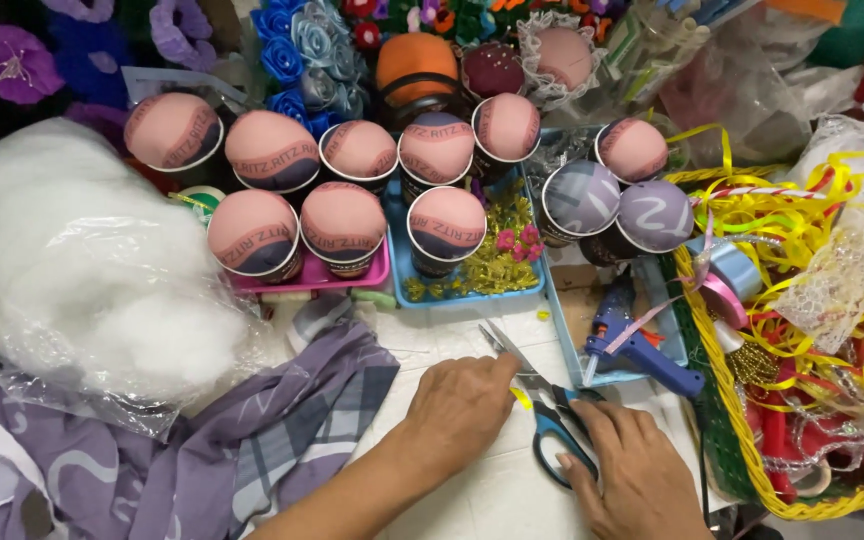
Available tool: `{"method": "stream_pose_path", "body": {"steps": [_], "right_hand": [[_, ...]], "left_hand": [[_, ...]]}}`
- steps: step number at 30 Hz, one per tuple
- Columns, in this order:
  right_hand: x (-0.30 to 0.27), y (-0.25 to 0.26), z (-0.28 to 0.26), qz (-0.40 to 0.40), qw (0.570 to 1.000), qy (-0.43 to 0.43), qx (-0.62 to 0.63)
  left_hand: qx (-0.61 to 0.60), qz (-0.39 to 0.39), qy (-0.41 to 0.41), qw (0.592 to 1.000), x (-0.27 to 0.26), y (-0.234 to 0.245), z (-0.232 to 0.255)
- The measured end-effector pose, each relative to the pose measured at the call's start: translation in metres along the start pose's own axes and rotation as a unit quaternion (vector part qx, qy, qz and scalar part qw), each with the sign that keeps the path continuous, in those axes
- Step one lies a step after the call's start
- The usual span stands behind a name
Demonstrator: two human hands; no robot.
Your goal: The person is tying a small yellow ribbon and then cutting it with scissors as part of a handicraft project.
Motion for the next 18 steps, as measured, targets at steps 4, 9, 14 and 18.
{"method": "stream_pose_path", "body": {"steps": [4,9,14,18], "right_hand": [[0.002,0.020,-0.005,0.058,0.997,0.028,0.032],[0.011,0.059,-0.007,0.152,0.988,0.011,-0.014],[0.011,0.069,-0.002,0.164,0.986,0.012,0.036],[0.008,0.084,0.006,0.179,0.981,-0.015,0.075]], "left_hand": [[-0.039,-0.090,0.019,0.995,0.013,-0.006,0.009],[-0.046,-0.176,0.036,0.983,0.031,-0.019,0.028],[-0.074,-0.137,0.014,0.988,0.035,-0.018,0.023],[-0.271,-0.072,-0.032,0.959,0.012,0.061,0.013]]}}
Point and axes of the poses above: each hand's wrist, its own x-axis towards the middle knuckle, its own y-axis out of the back of the hand, z = x × y, the point moved 10 cm from there along x, towards the middle knuckle, and after that the axes turned 6 degrees about x, right-handed, at the moved point
